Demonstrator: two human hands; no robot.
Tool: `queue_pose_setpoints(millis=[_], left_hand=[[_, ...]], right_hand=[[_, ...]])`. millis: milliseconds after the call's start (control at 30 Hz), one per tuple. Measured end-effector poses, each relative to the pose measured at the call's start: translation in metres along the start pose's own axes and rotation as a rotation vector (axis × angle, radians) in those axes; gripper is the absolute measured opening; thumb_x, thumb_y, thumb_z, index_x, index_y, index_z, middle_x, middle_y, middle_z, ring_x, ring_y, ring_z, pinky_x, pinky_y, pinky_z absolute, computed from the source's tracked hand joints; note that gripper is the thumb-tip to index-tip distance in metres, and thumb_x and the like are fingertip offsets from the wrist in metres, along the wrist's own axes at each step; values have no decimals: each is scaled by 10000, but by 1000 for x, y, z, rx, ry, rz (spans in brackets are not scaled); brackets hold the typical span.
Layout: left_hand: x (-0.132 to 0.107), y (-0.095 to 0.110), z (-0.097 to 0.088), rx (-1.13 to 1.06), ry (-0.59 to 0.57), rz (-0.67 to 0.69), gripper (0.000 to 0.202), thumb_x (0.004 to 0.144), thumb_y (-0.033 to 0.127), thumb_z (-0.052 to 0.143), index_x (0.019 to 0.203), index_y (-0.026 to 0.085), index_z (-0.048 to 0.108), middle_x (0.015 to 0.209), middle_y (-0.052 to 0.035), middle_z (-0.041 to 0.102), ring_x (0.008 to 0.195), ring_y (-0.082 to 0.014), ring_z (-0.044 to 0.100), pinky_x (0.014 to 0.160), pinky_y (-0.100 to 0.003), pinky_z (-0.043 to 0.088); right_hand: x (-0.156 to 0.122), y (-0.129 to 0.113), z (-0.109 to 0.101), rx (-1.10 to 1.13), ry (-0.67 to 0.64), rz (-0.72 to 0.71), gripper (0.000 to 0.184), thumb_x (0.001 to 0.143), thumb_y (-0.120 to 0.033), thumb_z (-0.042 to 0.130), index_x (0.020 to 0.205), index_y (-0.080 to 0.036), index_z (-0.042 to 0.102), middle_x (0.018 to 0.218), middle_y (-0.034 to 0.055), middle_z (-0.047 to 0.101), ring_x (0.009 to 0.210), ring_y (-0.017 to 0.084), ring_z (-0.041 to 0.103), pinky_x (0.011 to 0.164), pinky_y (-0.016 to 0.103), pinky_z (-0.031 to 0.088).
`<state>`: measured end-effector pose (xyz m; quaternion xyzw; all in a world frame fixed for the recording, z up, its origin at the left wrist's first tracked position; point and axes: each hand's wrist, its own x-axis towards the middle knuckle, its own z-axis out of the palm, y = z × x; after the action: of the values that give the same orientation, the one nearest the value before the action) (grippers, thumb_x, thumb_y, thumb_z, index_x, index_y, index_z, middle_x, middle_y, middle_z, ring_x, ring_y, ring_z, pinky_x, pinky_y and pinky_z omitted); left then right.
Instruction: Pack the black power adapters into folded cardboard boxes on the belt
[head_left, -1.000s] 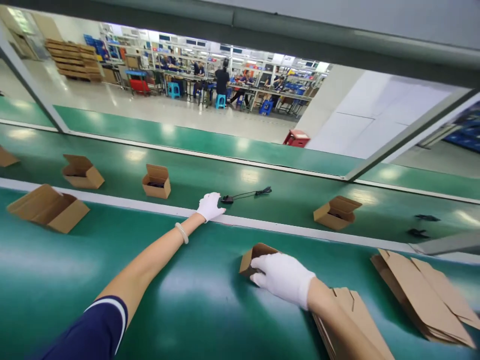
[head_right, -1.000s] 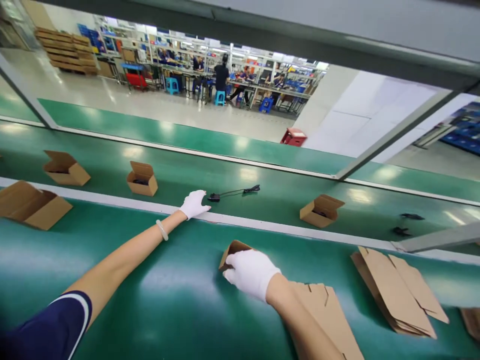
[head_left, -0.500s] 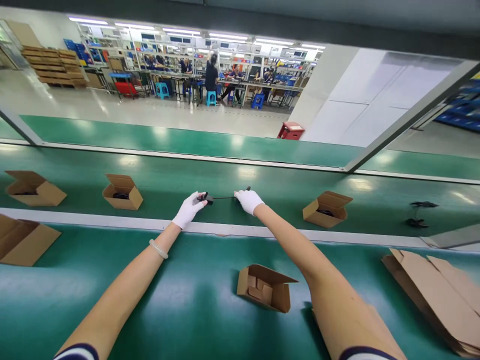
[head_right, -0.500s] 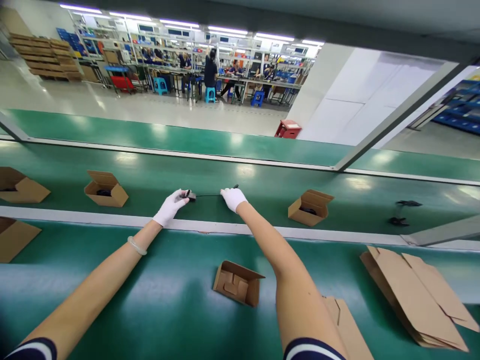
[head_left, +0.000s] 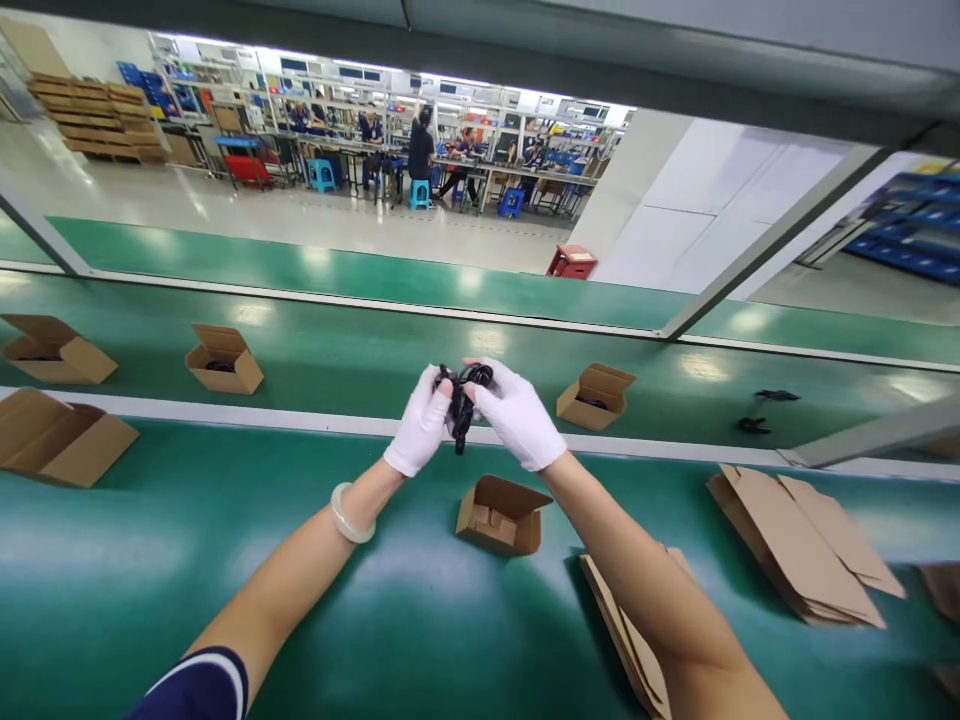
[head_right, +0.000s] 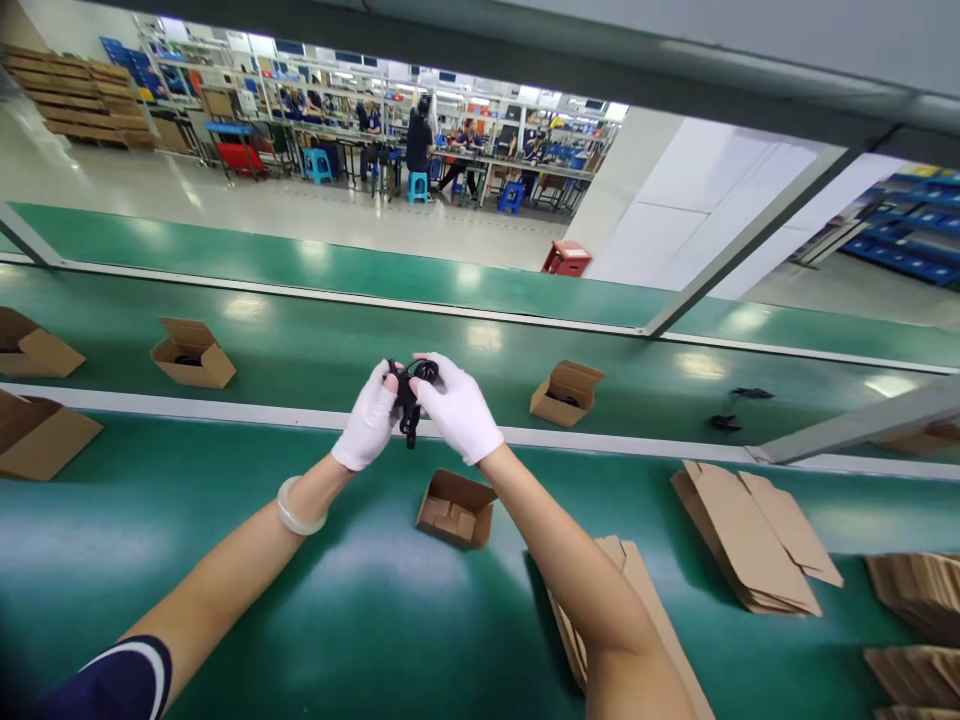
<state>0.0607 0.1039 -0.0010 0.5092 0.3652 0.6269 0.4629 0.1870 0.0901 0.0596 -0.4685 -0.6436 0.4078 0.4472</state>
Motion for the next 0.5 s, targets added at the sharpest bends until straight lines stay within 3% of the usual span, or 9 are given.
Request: queue_pose_setpoints(millis=[100,267,367,433,500], left_hand=[[-25,14,7,201,-79,94,464,868,563,398,1060,155,506,1082,-94,589,1058,-201,552,981,-341,404],[-50,23,-6,237,-341,142,485,890,528,361,1200,160,427,1176,-117,561,1116,-219,531,1001,-376,392],[-71,3,-16,339,-371,51,565,862,451,453,1328,164,313,1285,-151,499,1183,-247,494,1023,-435,370],[-86,-16,-18,468,-415,-41,617,822,371,514,1357,158,291,1330,-161,467,1237,-270,447,1049,-471,334],[-98,-33,-16,567,-477,-104,616,791,291,522,1351,142,314,1368,-168,434,1276,-282,406,1073,-481,306]], right_hand=[[-22,-11,1,15,15,12,238,707,-335,563,888,-181,545,750,-6,564,527,98,481,469,228,446],[-74,-10,-3,-52,267,-80,163,723,-336,574,790,-200,516,676,-27,547,493,105,484,489,244,455],[-104,6,-9,-220,327,-170,122,767,-325,548,796,-207,535,740,-5,591,583,131,545,568,258,476],[-117,19,-12,-451,262,-210,103,798,-298,515,815,-206,558,778,15,616,667,154,583,636,269,480],[-123,30,-13,-770,117,-209,137,826,-257,471,859,-193,588,822,48,636,733,180,606,680,286,469]])
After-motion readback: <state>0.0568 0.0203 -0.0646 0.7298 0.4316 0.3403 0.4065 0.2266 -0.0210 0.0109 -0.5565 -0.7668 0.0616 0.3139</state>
